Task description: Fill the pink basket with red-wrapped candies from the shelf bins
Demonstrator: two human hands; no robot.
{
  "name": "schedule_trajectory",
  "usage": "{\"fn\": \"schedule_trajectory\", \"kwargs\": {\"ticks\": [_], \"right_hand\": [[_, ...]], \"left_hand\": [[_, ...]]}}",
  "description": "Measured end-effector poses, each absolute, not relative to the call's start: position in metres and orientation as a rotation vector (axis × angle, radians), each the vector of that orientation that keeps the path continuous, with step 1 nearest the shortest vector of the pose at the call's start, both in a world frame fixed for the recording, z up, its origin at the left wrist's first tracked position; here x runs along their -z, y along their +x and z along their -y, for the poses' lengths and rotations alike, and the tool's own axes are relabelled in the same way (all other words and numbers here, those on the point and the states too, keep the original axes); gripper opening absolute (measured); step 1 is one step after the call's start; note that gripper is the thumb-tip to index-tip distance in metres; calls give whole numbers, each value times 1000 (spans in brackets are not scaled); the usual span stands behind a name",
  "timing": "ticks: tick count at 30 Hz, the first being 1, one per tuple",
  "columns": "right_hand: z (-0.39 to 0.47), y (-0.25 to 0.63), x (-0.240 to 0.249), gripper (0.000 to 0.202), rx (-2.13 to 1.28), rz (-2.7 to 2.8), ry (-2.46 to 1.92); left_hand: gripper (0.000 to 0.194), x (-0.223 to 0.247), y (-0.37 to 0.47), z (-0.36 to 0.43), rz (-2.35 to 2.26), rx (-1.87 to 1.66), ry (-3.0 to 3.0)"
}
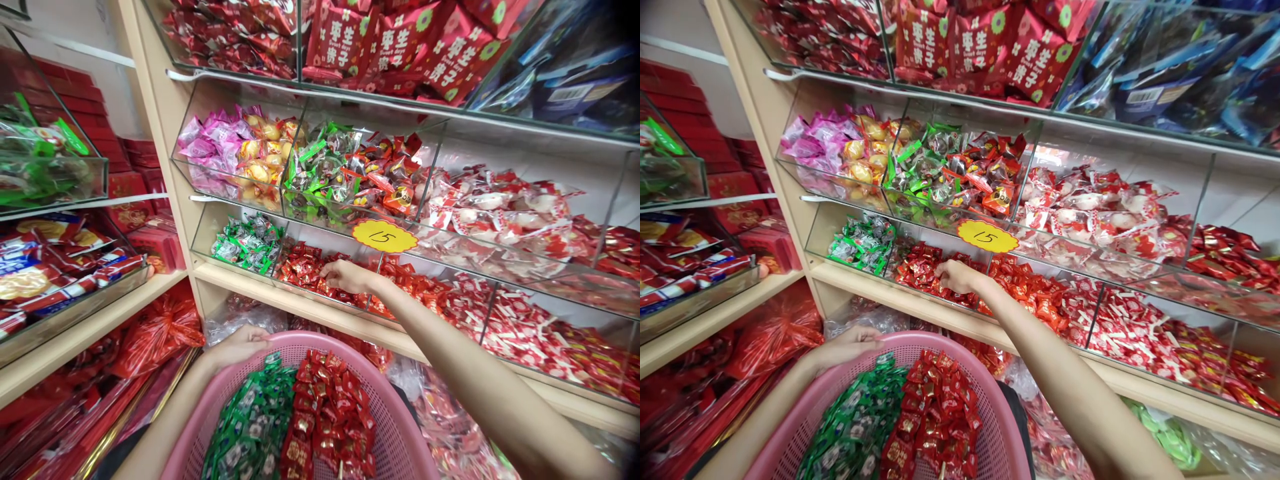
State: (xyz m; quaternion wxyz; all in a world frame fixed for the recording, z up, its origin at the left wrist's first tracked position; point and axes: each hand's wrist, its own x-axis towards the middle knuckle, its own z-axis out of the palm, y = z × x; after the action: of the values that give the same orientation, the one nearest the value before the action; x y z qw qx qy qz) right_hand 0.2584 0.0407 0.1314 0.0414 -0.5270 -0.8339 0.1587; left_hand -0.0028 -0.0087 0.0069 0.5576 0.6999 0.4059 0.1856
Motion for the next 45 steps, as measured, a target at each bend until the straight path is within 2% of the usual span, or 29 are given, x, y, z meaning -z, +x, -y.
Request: {"fn": "schedule_trajectory", "kwargs": {"ticks": [5, 9, 13, 18, 24, 31, 36, 45], "right_hand": [[-34, 253, -128, 24, -296, 2630, -1603], [-31, 249, -124, 28, -222, 2714, -1641], [-34, 248, -119, 19, -86, 2725, -1718], [-39, 250, -113, 19, -42, 2686, -1682], [-42, 250, -111, 32, -219, 2633, -1663], [-44, 251, -111, 38, -501, 2495, -1601], [-46, 252, -108, 23, -705, 2407, -1499], [-50, 241, -98, 5, -611, 2256, -1474]], "left_hand": [[33, 1, -4, 6, -957, -439, 1647], [33, 4, -5, 5, -941, -422, 1632], [32, 3, -5, 6, -939, -425, 1635], [31, 1, -4, 8, -951, -434, 1617], [30, -1, -3, 5, -954, -427, 1617], [30, -2, -2, 7, -951, -439, 1630], [30, -4, -2, 7, -949, -426, 1636], [30, -1, -3, 6, -935, -425, 1625]]}}
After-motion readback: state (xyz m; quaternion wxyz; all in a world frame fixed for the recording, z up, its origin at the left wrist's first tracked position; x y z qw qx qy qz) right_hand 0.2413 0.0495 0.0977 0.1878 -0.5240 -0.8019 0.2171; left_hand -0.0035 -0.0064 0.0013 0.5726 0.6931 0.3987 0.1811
